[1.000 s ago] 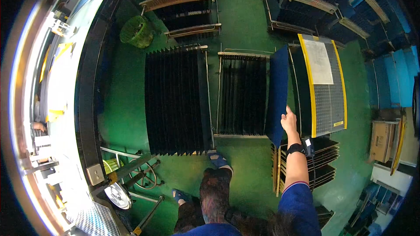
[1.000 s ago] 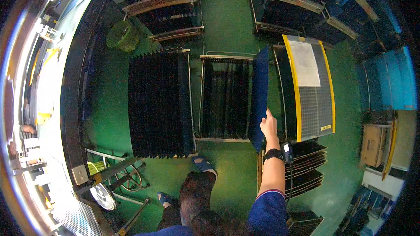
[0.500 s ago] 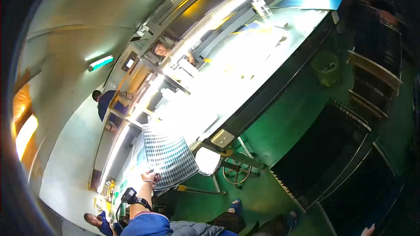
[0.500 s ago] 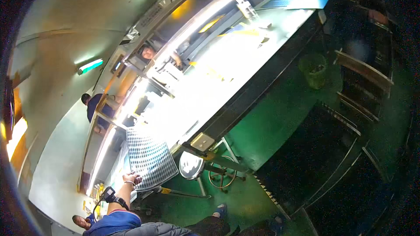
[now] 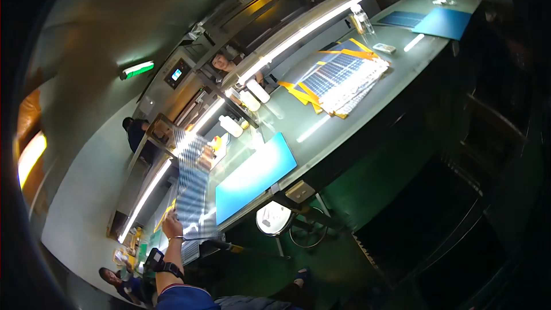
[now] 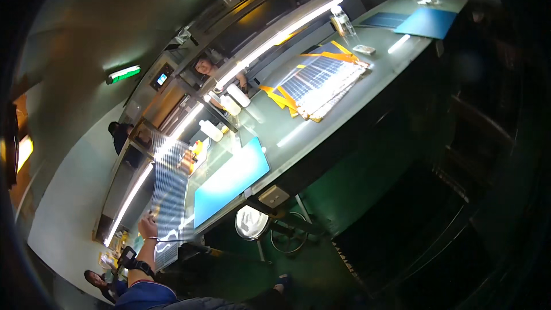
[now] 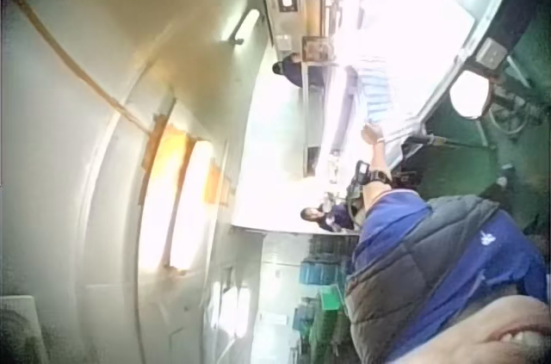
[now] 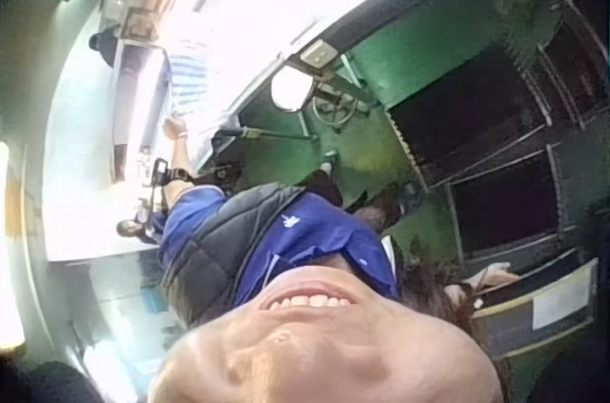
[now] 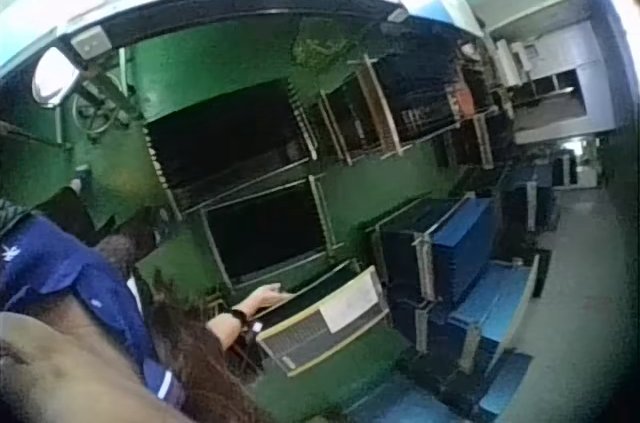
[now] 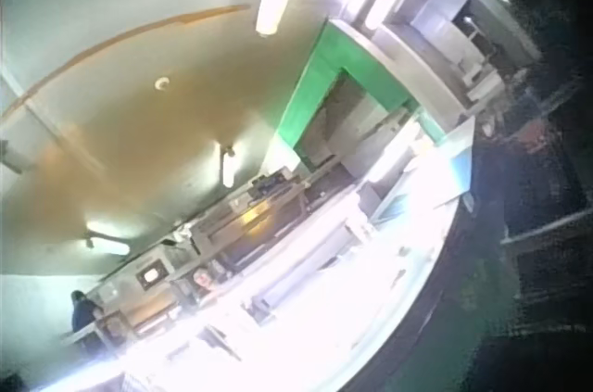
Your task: Inspecting and organizing translucent material sheets at a workstation.
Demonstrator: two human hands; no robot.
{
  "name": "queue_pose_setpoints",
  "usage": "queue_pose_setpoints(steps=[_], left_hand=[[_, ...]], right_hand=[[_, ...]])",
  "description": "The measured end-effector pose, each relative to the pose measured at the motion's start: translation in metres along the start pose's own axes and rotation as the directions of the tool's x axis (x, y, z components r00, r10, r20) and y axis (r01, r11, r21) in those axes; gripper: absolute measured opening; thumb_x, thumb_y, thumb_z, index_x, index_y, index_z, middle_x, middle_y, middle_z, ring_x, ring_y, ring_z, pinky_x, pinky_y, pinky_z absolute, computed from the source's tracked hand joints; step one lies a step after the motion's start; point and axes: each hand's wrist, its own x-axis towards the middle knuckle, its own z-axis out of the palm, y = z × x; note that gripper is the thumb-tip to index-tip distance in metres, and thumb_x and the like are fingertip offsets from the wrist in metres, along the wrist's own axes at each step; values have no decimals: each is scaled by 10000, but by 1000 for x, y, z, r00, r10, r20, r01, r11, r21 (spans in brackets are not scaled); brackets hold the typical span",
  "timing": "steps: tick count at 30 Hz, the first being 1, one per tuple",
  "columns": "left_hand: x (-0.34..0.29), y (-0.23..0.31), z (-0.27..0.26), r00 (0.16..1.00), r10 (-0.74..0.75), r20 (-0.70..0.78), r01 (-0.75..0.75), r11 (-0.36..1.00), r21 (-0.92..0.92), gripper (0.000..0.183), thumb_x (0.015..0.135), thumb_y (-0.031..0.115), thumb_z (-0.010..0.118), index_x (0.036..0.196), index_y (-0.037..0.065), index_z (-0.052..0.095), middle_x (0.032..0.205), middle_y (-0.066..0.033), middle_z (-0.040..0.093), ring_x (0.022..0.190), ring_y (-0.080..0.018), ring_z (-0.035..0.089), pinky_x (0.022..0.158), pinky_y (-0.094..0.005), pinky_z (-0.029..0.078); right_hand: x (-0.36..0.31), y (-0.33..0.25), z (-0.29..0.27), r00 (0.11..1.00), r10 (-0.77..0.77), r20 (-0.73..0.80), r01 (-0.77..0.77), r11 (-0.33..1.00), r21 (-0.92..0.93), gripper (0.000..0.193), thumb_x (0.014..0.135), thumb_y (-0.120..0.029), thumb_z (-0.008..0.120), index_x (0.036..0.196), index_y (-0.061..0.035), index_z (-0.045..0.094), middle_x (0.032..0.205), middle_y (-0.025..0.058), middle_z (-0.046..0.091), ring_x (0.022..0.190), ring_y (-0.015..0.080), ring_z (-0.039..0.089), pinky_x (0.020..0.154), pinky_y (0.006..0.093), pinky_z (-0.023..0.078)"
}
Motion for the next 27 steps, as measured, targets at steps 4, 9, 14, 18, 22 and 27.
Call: queue_pose_setpoints(steps=[4, 9, 14, 18, 22, 27], left_hand=[[-10, 4, -2, 966, 251, -69, -260, 942, -211, 342, 765, -44, 455, 1019, 76, 651, 1005, -133, 655, 937, -293, 629, 792, -380, 507], [-68, 25, 50, 914, 402, -59, -385, 810, -443, 330, 729, -75, 501, 961, 91, 668, 1035, -115, 655, 990, -270, 625, 861, -383, 505], [-122, 6, 95, 881, 471, 50, -320, 670, -670, 296, 729, -36, 543, 974, 77, 664, 1069, -113, 644, 1008, -275, 615, 920, -391, 483], [-132, -27, 104, 804, 584, 106, -298, 552, -779, 385, 696, -45, 540, 1047, 75, 641, 1175, -117, 595, 1120, -270, 557, 967, -389, 450], [-138, -53, 106, 815, 560, 148, -116, 408, -905, 329, 736, 68, 655, 1064, 66, 625, 1201, -147, 562, 1124, -292, 537, 968, -414, 429], [-157, -76, 138, 648, -378, 661, 760, 372, -532, 505, 713, 201, 769, 1093, -39, 538, 1052, -148, 570, 994, -249, 553, 871, -361, 443]], right_hand=[[-61, -78, -33, 950, 71, 304, -177, 925, 338, 398, 767, -203, 639, 1063, 49, 553, 886, 185, 612, 773, 305, 590, 727, 400, 494], [-166, -309, -87, 217, -577, 787, -885, 223, 408, 448, 885, -223, 540, 1235, 45, 460, 1168, 224, 556, 1034, 303, 579, 892, 397, 472], [-210, -541, -139, -484, -673, 559, -859, 488, -156, 827, 895, -524, 460, 1429, -32, 64, 1286, 296, 409, 1153, 420, 466, 940, 546, 425], [-205, -644, -175, -506, -593, 626, -780, 625, -38, 643, 893, -460, 517, 1326, -49, 277, 1180, 265, 508, 989, 386, 583, 836, 515, 505], [-206, -693, -206, -467, -532, 706, -493, 820, 292, 200, 866, -151, 627, 1035, -65, 564, 933, 84, 653, 829, 216, 657, 711, 362, 562], [-216, -729, -227, -372, -437, 818, -325, 887, 326, 205, 830, -78, 651, 1020, -63, 576, 882, 67, 649, 776, 194, 651, 698, 362, 557]])
